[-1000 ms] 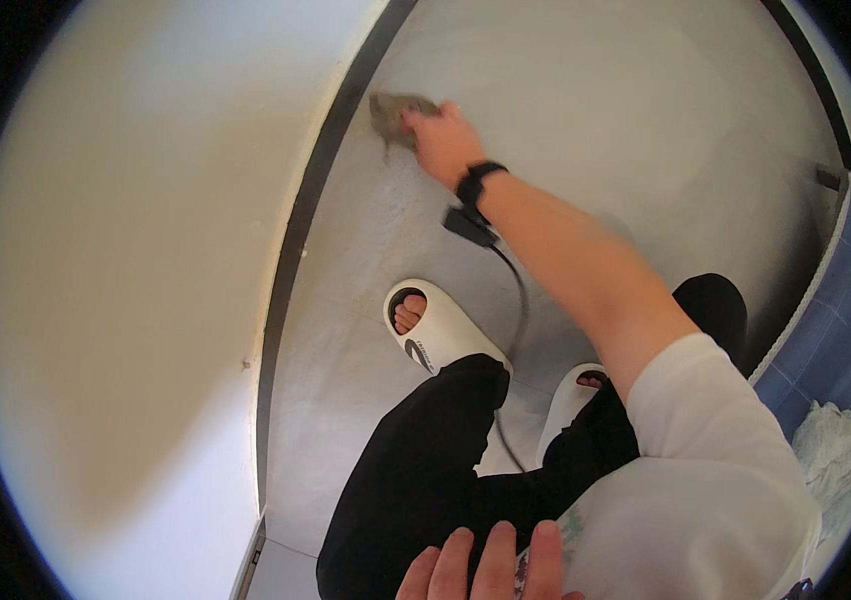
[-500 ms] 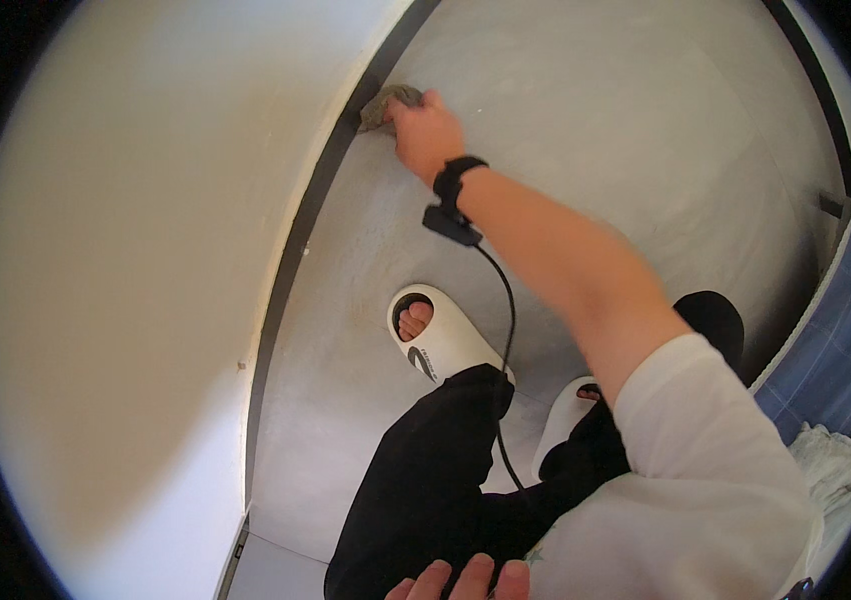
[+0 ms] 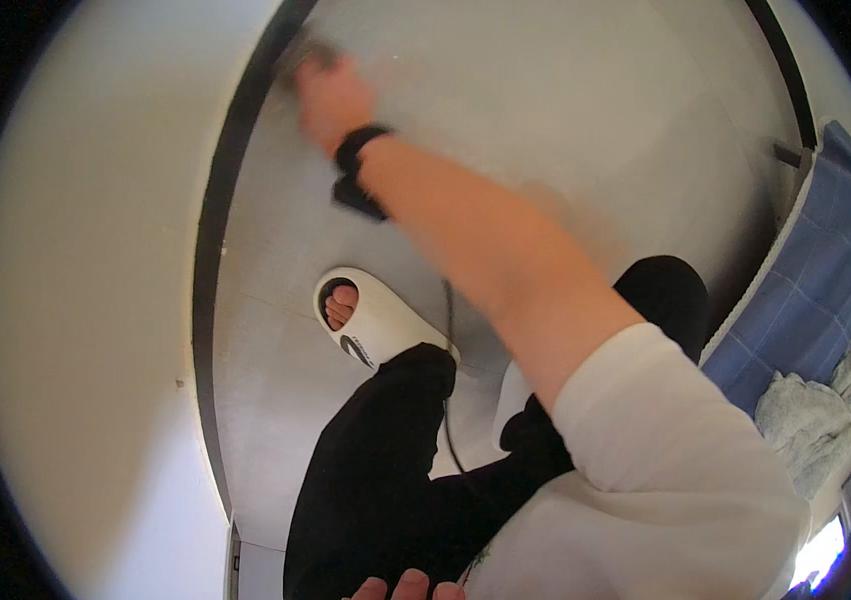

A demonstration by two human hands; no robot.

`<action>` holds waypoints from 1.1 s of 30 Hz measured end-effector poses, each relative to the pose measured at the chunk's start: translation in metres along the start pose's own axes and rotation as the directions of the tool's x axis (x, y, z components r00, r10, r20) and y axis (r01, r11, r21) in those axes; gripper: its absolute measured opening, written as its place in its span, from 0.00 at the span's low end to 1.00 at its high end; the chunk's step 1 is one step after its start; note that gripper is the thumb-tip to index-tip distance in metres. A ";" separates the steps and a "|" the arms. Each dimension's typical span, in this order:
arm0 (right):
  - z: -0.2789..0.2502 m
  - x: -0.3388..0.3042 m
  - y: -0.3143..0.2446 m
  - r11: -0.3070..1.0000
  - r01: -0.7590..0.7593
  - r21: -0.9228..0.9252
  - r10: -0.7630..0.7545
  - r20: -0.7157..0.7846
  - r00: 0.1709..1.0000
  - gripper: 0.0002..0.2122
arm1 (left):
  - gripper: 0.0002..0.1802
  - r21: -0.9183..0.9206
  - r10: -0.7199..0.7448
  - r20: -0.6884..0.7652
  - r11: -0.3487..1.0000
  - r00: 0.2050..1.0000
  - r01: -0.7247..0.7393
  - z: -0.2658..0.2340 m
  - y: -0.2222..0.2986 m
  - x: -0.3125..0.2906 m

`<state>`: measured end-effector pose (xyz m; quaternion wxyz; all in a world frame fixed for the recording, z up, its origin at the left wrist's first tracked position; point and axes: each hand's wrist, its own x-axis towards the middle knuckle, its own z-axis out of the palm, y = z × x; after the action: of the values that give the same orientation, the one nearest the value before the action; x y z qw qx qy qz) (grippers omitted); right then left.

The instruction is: The person wipes the floor by hand with a cloth, repeatedly rinsing and wringing the cloth in a basin of water and moving across the room near a bed and a suitcase.

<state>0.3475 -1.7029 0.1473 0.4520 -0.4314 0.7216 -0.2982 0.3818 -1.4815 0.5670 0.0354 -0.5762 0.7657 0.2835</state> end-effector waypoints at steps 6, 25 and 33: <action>0.022 -0.071 0.055 0.601 0.752 -0.270 -0.344 0.762 0.548 0.14 | 0.29 -0.011 0.078 0.072 0.997 0.994 -0.077 -0.002 0.010 0.011; 0.027 -0.077 0.074 0.694 0.698 -0.175 -0.462 0.635 0.619 0.13 | 0.26 -0.014 0.012 0.233 1.000 0.973 -0.009 0.002 0.058 0.007; -0.128 0.070 0.059 0.765 0.402 -0.503 -0.466 -0.002 0.885 0.17 | 0.26 0.011 -0.094 0.282 0.995 0.955 0.094 -0.008 0.061 -0.001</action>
<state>0.1948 -1.7333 0.1244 0.1998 -0.6666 0.6806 -0.2294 0.3291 -1.4739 0.5976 0.1569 -0.5658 0.7243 0.3614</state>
